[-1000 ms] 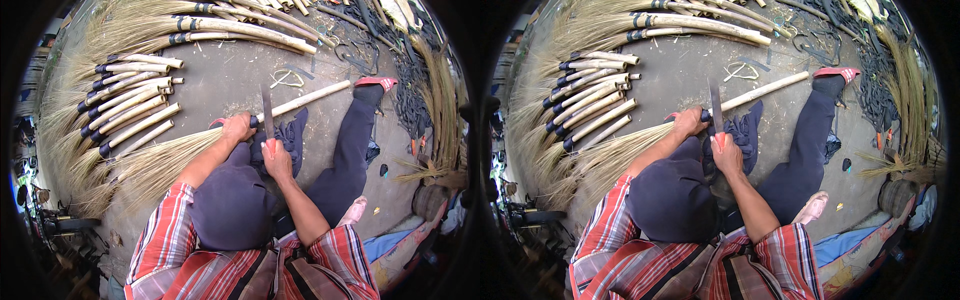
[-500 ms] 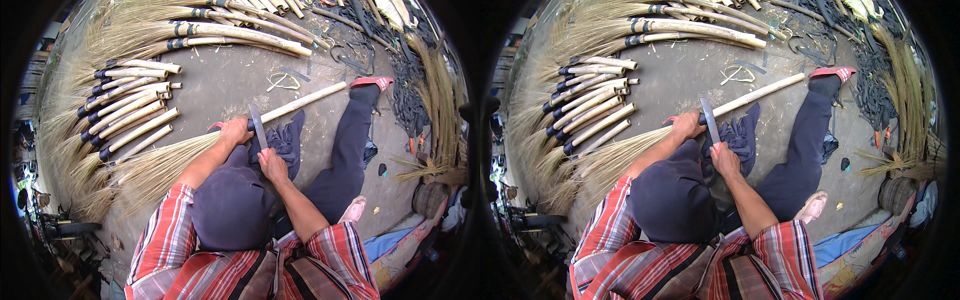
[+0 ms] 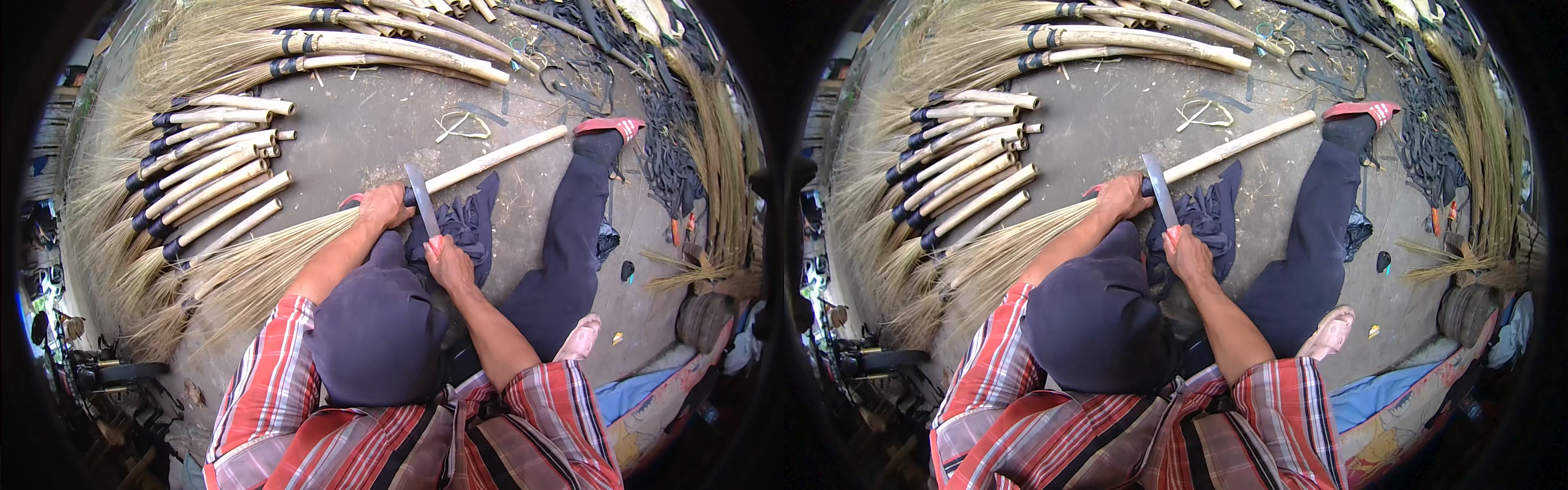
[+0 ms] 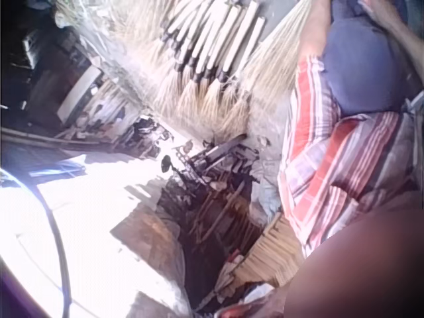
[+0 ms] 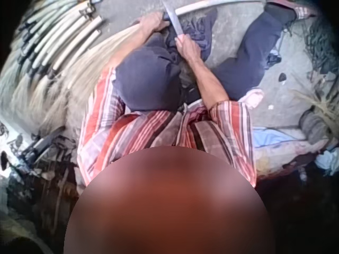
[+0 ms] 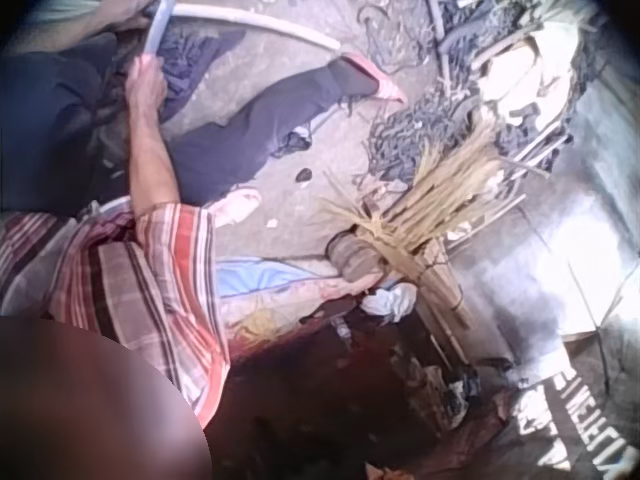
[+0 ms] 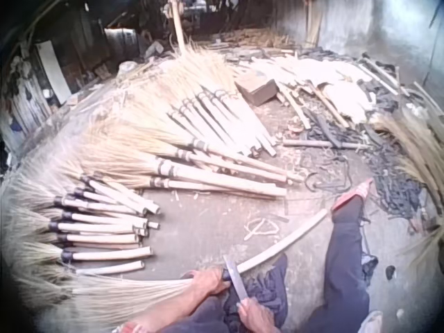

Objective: The person sits on the floor and wraps a dark fabric strip around the junction of a broom's bristles and handle. They use a knife to cut the strip and a hammer to tap it into place, repeating the process to secure the binding.

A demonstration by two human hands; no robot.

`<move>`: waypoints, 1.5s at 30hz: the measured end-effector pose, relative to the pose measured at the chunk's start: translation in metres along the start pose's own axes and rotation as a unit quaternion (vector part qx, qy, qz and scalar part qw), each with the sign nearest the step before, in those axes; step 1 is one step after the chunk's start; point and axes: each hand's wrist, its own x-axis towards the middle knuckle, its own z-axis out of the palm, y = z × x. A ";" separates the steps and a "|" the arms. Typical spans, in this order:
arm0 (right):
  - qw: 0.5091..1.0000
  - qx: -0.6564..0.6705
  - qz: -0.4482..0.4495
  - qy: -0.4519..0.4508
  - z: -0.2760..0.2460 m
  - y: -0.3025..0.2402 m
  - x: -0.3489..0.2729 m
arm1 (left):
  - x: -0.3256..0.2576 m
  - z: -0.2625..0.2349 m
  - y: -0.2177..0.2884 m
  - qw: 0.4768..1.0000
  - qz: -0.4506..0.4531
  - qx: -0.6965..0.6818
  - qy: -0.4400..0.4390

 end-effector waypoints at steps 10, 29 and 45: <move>0.993 0.095 0.032 0.053 -0.001 0.004 -0.004 | 0.003 0.006 -0.014 0.990 0.041 0.035 0.127; 0.945 -0.021 0.216 0.244 -0.187 0.377 0.053 | -0.030 -0.022 -0.019 0.996 0.001 -0.048 -0.070; 0.923 -0.043 0.245 0.295 -0.163 0.380 0.079 | -0.050 -0.022 -0.009 0.999 0.037 0.006 0.028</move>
